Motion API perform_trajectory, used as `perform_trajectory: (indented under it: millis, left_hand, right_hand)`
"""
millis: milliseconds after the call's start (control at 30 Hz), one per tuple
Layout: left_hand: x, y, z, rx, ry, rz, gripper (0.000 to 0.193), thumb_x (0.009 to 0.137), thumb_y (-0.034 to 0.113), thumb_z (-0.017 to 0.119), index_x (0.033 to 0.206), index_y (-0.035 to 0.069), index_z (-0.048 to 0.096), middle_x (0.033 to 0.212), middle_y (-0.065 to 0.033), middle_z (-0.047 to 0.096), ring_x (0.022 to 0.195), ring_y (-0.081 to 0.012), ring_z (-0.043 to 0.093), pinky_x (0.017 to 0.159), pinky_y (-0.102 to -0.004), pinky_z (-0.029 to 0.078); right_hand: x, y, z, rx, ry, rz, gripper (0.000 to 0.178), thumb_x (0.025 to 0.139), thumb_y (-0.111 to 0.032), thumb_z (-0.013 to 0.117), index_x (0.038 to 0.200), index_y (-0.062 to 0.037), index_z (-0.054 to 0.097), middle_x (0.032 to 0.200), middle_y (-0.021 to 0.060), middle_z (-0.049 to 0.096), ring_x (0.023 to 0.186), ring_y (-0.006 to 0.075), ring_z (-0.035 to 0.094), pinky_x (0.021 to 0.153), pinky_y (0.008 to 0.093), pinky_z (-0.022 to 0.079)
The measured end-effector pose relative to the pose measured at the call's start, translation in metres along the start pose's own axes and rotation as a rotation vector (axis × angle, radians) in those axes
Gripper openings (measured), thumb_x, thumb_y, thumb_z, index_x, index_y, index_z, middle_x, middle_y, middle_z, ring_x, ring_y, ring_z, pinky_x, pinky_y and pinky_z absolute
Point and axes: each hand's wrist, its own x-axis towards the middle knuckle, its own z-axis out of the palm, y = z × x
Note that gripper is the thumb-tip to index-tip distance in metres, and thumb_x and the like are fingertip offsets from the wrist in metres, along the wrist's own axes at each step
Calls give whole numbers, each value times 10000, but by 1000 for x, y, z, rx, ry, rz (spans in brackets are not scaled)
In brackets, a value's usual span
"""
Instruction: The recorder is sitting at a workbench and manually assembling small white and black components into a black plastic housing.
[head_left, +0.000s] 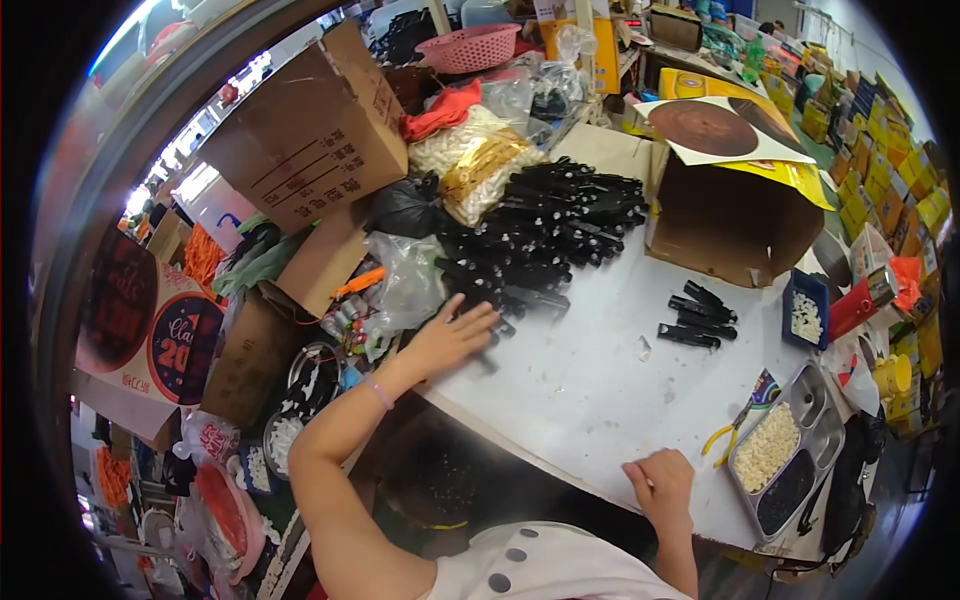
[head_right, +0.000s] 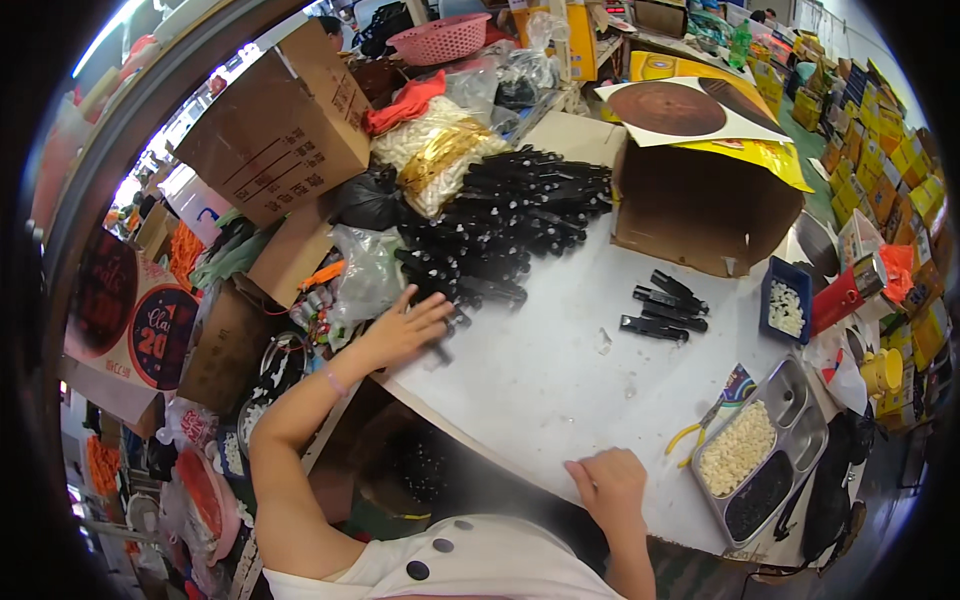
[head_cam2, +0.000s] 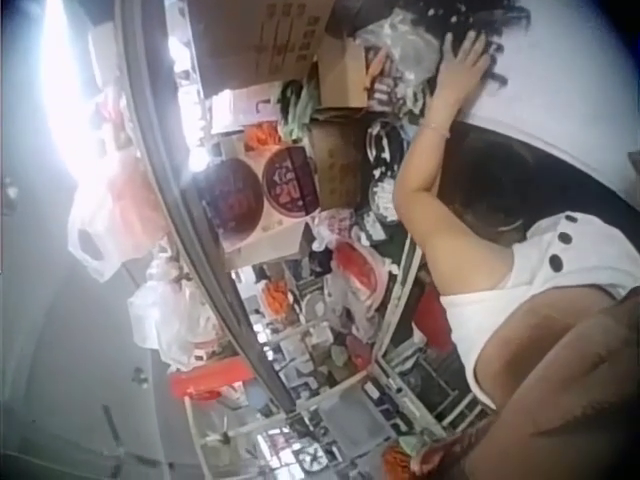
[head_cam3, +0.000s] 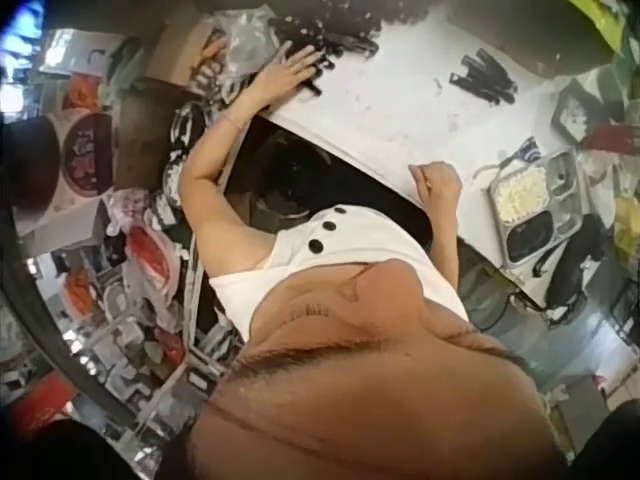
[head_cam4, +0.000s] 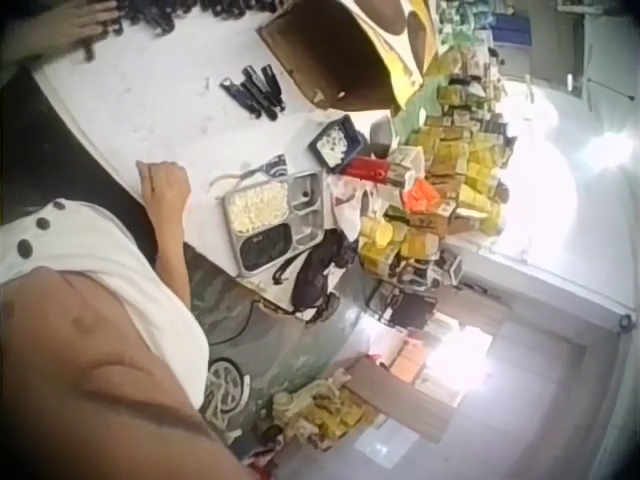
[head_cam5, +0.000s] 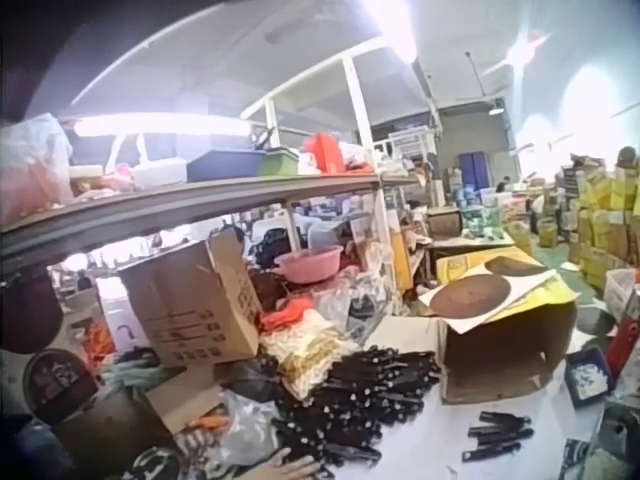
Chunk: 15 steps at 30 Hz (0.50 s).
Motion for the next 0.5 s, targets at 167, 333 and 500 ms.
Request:
perform_trajectory:
  millis: [167, 333, 500]
  left_hand:
    - [7, 3, 15, -381, 58, 42, 438, 721, 93, 673, 1120, 59, 495, 1349, -122, 459, 1325, -297, 375, 1129, -472, 217]
    - [10, 18, 30, -564, 230, -80, 487, 673, 81, 694, 1090, 49, 447, 1175, -138, 516, 1160, -312, 474, 990, -450, 347]
    - [12, 59, 10, -965, 900, -422, 406, 753, 15, 574, 1102, 66, 373, 1064, -126, 496, 946, -252, 503, 900, -415, 402]
  right_hand:
    - [50, -4, 63, 87, -225, -226, 217, 784, -186, 718, 647, -71, 595, 602, 72, 548, 589, 278, 534, 570, 364, 427]
    - [98, -5, 126, 192, -218, -102, 148, 828, -193, 669, 806, -52, 628, 806, 95, 611, 781, 296, 582, 672, 399, 476]
    - [127, -9, 188, 112, -110, -207, 216, 804, -172, 661, 975, -57, 600, 1027, 135, 589, 931, 308, 575, 728, 406, 498]
